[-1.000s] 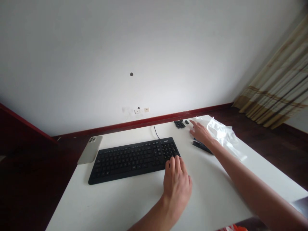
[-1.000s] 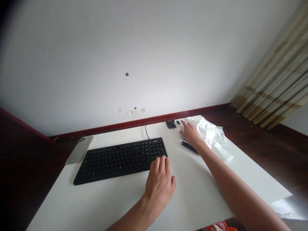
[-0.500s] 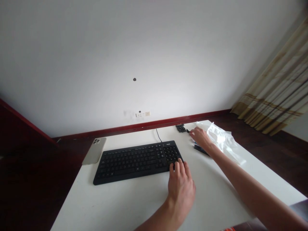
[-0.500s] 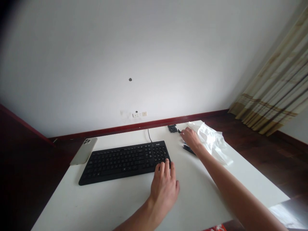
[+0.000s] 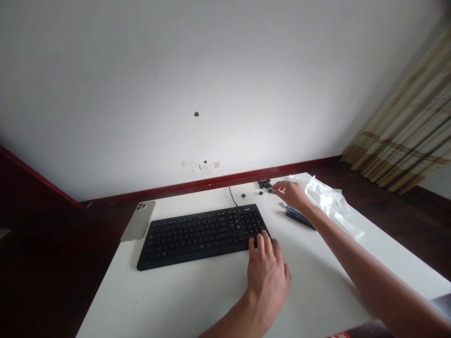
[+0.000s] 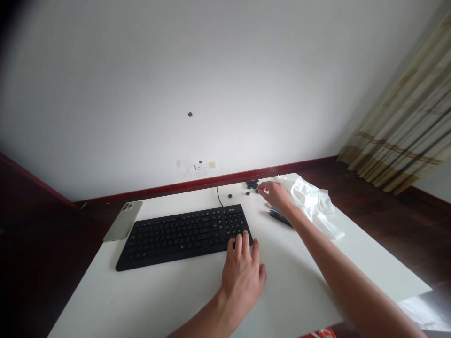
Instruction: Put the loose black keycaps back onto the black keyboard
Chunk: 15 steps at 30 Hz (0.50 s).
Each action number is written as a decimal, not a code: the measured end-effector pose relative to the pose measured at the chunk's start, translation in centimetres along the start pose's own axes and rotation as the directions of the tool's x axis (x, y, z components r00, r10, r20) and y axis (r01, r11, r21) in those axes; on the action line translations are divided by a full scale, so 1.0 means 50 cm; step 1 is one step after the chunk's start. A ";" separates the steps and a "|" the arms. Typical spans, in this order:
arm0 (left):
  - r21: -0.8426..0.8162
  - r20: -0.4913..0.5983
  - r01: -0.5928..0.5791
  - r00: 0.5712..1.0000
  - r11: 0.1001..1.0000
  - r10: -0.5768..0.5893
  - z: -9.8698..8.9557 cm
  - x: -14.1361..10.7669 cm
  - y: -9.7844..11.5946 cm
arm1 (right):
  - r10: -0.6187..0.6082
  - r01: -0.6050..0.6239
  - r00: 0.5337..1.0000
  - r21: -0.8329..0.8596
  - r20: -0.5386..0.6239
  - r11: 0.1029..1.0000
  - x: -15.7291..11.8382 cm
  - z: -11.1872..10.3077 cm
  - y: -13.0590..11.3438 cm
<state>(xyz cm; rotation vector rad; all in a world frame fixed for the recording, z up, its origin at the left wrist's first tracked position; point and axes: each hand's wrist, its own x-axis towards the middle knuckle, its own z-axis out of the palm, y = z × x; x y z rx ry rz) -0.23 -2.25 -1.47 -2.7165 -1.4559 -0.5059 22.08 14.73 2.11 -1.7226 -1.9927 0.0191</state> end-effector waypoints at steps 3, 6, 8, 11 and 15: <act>-0.005 0.009 -0.006 1.000 1.000 0.006 -0.008 0.004 -0.002 | -0.104 0.101 0.994 0.060 0.039 0.993 0.027 0.010 -0.033; -0.015 0.028 -0.008 1.000 1.000 0.008 -0.016 0.007 -0.006 | -0.050 0.049 0.998 0.048 0.029 0.998 0.044 0.018 -0.023; -0.017 0.034 -0.005 0.999 1.000 0.006 -0.016 0.007 -0.007 | 0.028 -0.028 0.999 0.030 0.028 0.999 0.042 0.021 0.009; -0.021 0.018 -0.007 1.000 1.000 0.007 -0.008 0.005 -0.007 | 0.097 -0.103 0.991 0.069 0.089 0.992 0.021 0.024 0.068; -0.041 -0.006 -0.009 1.000 0.999 0.008 -0.001 0.002 -0.007 | 0.123 -0.167 0.976 0.260 0.178 0.951 -0.005 0.032 0.114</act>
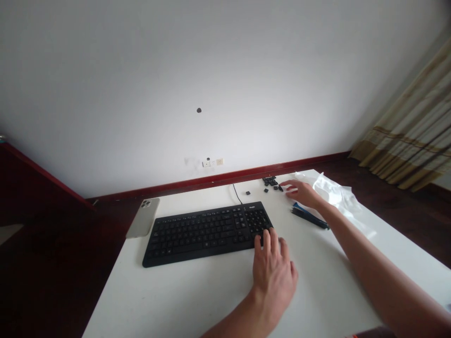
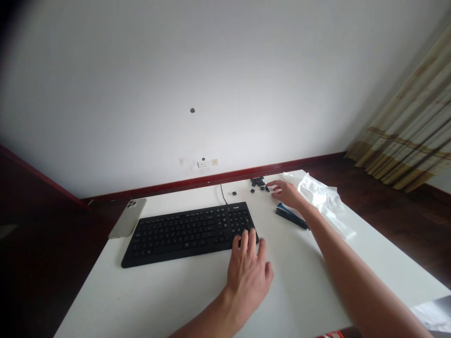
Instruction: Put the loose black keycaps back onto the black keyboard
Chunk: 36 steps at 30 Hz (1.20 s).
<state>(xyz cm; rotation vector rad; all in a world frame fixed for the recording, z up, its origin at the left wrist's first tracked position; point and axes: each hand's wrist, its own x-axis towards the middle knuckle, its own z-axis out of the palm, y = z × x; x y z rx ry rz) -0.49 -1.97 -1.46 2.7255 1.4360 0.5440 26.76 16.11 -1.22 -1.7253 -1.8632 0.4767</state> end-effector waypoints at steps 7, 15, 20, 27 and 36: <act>-0.031 0.006 -0.027 1.000 0.999 0.027 -0.017 0.007 -0.005 | 0.008 -0.009 1.000 -0.047 -0.011 0.999 0.006 0.004 -0.003; -0.080 0.021 -0.065 0.998 0.995 0.067 -0.038 0.024 -0.020 | -0.069 0.068 0.998 -0.067 -0.006 0.995 -0.004 0.000 -0.002; -0.111 0.026 -0.071 0.997 0.991 0.074 -0.042 0.031 -0.027 | -0.057 0.060 0.997 -0.057 0.053 0.997 -0.009 -0.013 -0.012; -0.223 -0.003 -0.220 0.974 0.950 0.225 -0.037 0.030 -0.029 | -0.032 0.033 0.995 -0.014 0.094 0.999 -0.013 -0.022 -0.025; -0.329 -0.054 -0.301 0.952 0.895 0.300 -0.031 0.036 -0.044 | -0.015 0.020 0.991 -0.042 0.135 0.999 -0.014 -0.021 -0.027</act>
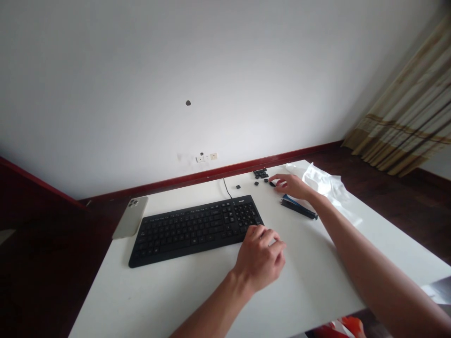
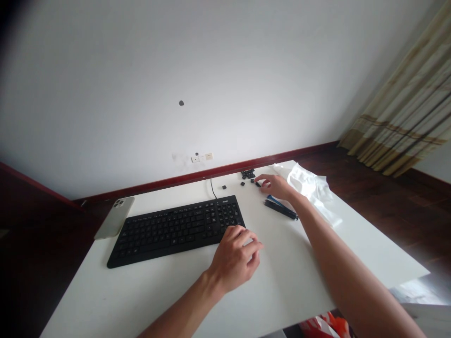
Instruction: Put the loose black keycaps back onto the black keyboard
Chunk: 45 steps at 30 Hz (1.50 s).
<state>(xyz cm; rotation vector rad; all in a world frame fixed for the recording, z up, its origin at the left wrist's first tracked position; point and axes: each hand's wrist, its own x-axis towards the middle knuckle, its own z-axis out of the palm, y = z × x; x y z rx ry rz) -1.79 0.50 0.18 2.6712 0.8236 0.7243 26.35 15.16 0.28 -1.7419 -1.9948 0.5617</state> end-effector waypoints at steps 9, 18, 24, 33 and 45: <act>-0.149 0.176 -0.144 0.970 0.978 0.170 0.024 -0.005 0.012 | 0.002 -0.002 0.999 0.013 0.035 1.000 0.001 -0.008 0.004; -0.211 0.148 -0.094 0.981 0.973 0.126 0.027 -0.007 0.005 | -0.067 0.062 0.991 0.046 0.117 0.997 -0.006 -0.013 -0.008; -0.206 0.155 -0.085 0.981 0.975 0.118 0.030 -0.009 0.005 | -0.090 0.091 0.996 -0.016 0.025 0.996 -0.007 0.001 -0.038; -0.211 0.146 -0.095 0.981 0.973 0.127 0.034 -0.009 0.003 | -0.145 0.145 0.984 0.004 0.101 0.989 -0.012 0.022 -0.085; -0.223 0.092 -0.123 0.985 0.967 0.146 0.046 -0.011 -0.003 | -0.121 0.123 0.990 -0.033 0.073 0.992 -0.022 0.020 -0.112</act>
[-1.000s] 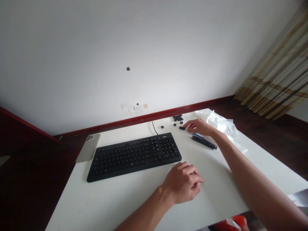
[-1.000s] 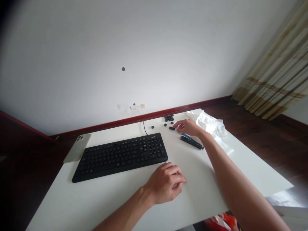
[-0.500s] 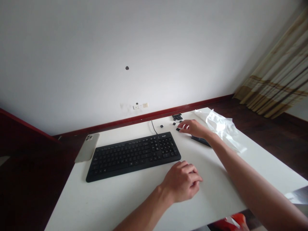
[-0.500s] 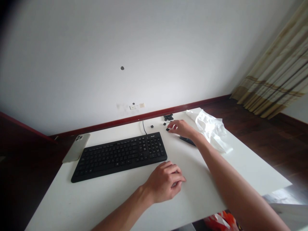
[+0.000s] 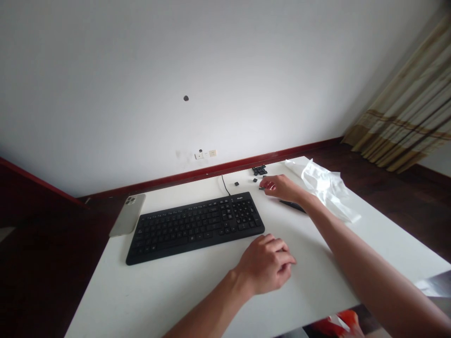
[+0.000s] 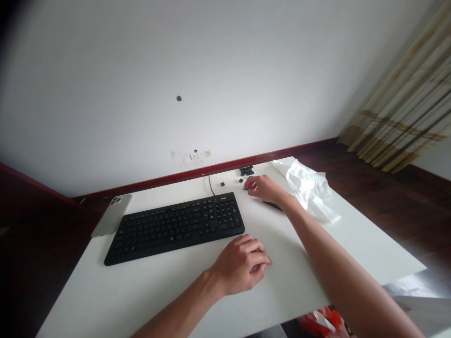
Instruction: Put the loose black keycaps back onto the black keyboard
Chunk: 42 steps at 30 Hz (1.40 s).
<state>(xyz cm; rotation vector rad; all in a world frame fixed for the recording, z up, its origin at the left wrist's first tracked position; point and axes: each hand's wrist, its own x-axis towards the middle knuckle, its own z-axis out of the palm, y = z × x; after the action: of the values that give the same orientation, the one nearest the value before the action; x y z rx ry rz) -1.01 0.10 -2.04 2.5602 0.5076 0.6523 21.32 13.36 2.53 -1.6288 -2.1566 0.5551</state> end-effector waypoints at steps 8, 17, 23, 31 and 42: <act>-0.001 -0.009 0.002 1.000 1.000 -0.002 0.001 0.000 0.000 | -0.099 0.094 0.994 0.124 0.040 0.988 -0.004 0.005 -0.053; -0.010 -0.010 -0.001 1.000 1.000 0.001 0.003 -0.001 -0.001 | -0.141 0.071 0.968 0.308 0.209 0.949 -0.011 0.019 -0.075; -0.001 -0.004 -0.002 1.000 1.000 0.002 0.000 0.000 0.000 | -0.102 0.099 0.995 0.204 0.002 0.974 -0.005 0.047 -0.089; 0.012 -0.010 -0.018 1.000 1.000 0.018 0.005 -0.003 -0.003 | -0.207 0.195 0.977 0.173 0.057 0.966 -0.014 0.026 -0.099; 0.019 0.026 -0.002 1.000 1.000 0.002 0.006 -0.001 -0.003 | -0.230 0.212 0.958 0.116 0.169 0.970 -0.013 0.022 -0.105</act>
<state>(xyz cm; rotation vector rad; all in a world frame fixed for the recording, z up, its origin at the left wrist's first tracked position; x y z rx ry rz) -0.91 0.10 -2.36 2.5836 0.5045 0.6168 16.66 11.31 4.31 -1.3077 -2.3631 0.7504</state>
